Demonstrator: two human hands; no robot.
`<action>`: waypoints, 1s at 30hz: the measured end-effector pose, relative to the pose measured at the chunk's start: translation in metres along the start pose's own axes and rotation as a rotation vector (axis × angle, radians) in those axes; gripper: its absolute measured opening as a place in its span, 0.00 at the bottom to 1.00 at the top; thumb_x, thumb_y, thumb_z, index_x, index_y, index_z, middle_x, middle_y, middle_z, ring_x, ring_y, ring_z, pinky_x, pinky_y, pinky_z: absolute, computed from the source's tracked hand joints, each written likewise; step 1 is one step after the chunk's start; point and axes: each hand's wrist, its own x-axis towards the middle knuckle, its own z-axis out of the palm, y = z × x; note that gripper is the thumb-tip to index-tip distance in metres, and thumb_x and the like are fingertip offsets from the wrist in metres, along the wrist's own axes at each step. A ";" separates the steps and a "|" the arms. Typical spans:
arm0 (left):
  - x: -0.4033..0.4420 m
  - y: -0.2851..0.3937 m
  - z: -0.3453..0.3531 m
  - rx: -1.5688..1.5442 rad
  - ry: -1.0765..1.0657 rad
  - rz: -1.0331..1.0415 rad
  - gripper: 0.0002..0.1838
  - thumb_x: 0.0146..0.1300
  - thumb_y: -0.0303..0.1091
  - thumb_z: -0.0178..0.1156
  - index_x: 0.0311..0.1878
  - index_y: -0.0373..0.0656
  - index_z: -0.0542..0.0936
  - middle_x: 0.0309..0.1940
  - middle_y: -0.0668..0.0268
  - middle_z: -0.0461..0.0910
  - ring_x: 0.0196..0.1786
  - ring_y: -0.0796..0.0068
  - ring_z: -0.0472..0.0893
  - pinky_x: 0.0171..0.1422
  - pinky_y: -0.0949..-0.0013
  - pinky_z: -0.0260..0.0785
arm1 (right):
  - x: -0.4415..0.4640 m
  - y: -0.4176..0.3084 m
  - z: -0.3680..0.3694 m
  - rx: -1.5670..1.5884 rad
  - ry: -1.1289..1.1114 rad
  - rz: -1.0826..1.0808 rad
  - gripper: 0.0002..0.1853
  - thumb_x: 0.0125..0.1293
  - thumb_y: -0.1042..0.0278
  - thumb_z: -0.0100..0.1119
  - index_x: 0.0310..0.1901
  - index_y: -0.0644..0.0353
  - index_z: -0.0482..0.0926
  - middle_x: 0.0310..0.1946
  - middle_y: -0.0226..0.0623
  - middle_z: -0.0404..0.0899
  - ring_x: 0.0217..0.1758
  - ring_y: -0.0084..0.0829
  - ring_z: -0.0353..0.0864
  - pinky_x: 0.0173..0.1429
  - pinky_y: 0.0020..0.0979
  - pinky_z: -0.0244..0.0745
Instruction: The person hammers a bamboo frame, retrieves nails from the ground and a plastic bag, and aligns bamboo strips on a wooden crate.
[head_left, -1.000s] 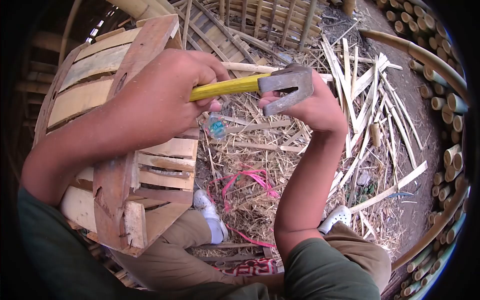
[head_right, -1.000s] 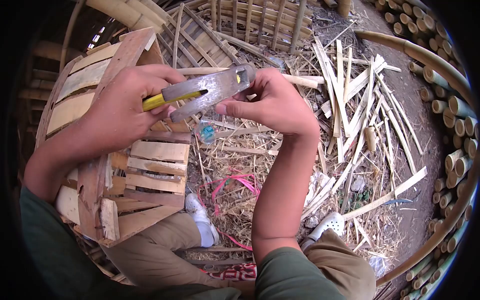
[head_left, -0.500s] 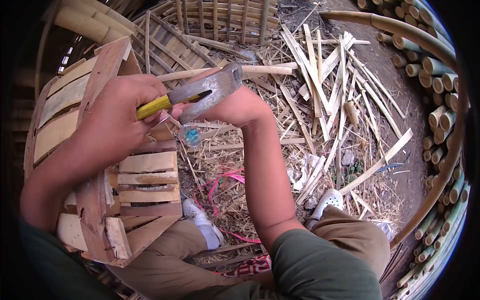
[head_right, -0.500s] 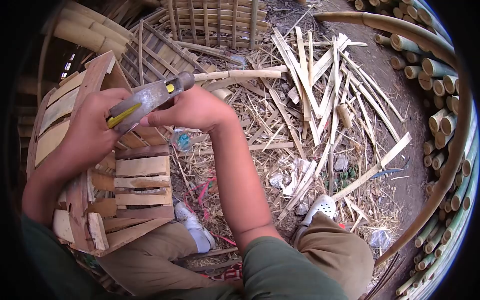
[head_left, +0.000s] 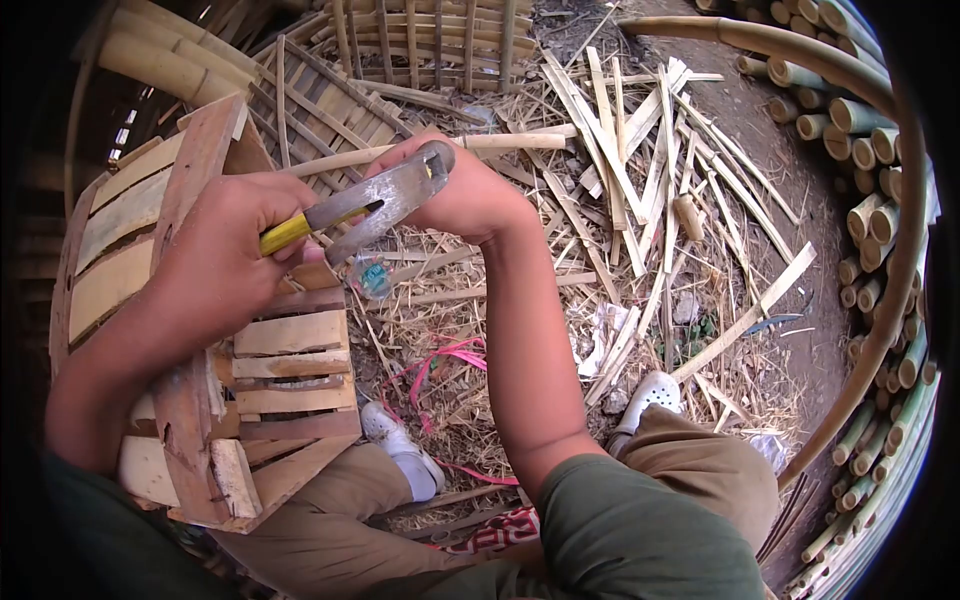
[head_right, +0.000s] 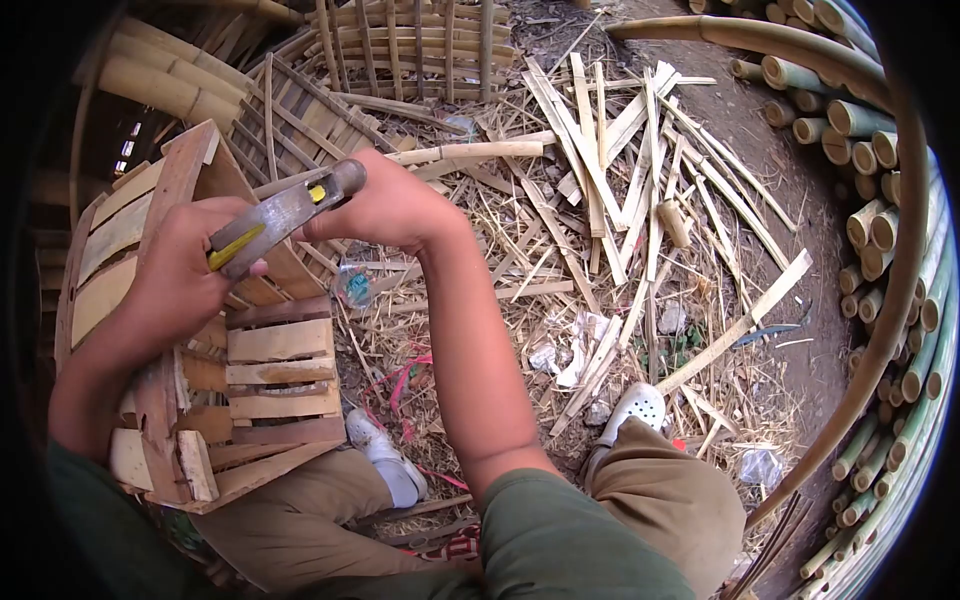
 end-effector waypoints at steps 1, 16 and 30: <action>0.000 0.001 0.000 0.001 0.001 0.002 0.07 0.54 0.20 0.66 0.36 0.32 0.80 0.32 0.57 0.79 0.36 0.66 0.80 0.42 0.65 0.69 | -0.003 -0.002 0.003 -0.032 -0.009 -0.067 0.17 0.51 0.72 0.77 0.43 0.64 0.86 0.34 0.28 0.86 0.35 0.17 0.79 0.43 0.26 0.77; 0.002 0.002 -0.002 0.050 0.069 0.052 0.02 0.53 0.18 0.62 0.29 0.31 0.78 0.27 0.52 0.76 0.31 0.57 0.77 0.38 0.61 0.68 | 0.018 -0.037 -0.086 -0.817 -0.262 0.483 0.10 0.63 0.68 0.61 0.41 0.64 0.85 0.28 0.35 0.84 0.29 0.23 0.80 0.31 0.28 0.73; 0.005 0.001 -0.002 0.099 0.000 -0.070 0.04 0.56 0.18 0.62 0.30 0.30 0.76 0.30 0.56 0.76 0.35 0.59 0.76 0.42 0.63 0.67 | -0.118 0.107 -0.223 -1.799 -0.351 0.362 0.20 0.64 0.69 0.55 0.59 0.57 0.76 0.59 0.41 0.77 0.64 0.39 0.74 0.62 0.46 0.71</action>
